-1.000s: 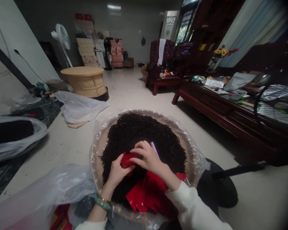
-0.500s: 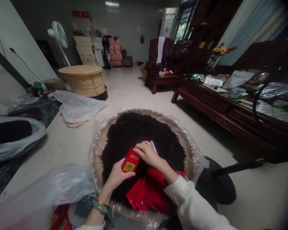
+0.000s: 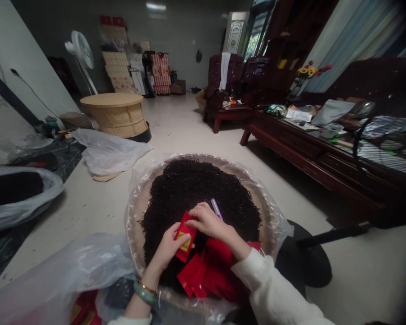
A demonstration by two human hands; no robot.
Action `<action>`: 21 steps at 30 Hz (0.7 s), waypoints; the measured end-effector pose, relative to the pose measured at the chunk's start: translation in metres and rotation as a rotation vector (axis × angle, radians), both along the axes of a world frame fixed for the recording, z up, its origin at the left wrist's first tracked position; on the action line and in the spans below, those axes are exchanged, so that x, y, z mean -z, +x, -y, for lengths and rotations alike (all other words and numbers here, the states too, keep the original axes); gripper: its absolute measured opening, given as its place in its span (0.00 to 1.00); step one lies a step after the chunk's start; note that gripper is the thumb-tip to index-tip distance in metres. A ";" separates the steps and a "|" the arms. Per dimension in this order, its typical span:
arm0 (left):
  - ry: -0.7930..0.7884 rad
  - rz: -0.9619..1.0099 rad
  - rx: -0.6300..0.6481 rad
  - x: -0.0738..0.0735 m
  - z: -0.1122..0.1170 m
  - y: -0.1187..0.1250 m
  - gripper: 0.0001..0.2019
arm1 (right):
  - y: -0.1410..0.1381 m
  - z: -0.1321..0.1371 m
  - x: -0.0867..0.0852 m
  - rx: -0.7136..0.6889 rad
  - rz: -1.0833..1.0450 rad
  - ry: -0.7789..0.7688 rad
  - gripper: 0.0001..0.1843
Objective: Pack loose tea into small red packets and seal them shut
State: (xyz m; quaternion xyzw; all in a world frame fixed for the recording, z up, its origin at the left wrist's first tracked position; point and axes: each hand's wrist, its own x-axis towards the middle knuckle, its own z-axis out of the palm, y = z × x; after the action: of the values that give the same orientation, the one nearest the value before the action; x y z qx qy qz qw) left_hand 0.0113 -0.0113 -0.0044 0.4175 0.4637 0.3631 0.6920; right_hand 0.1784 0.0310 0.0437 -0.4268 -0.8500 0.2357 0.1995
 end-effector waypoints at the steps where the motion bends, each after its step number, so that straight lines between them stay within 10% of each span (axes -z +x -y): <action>1: -0.018 0.018 -0.001 0.000 0.001 0.001 0.28 | 0.000 0.000 0.000 -0.012 -0.001 -0.007 0.09; 12: -0.059 0.069 0.014 0.001 0.002 0.002 0.33 | 0.002 0.001 0.006 0.100 -0.234 -0.133 0.03; 16: -0.082 0.083 0.003 0.000 -0.001 0.004 0.33 | 0.000 0.003 0.004 0.138 -0.336 -0.094 0.19; 21: 0.028 0.009 -0.054 0.002 -0.003 0.010 0.27 | -0.009 0.004 -0.004 0.241 -0.013 0.023 0.18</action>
State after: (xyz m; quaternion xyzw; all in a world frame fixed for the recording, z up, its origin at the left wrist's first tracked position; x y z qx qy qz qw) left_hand 0.0214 -0.0084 -0.0061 0.4126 0.4664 0.3901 0.6782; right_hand 0.1690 0.0272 0.0476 -0.5219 -0.7939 0.2032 0.2367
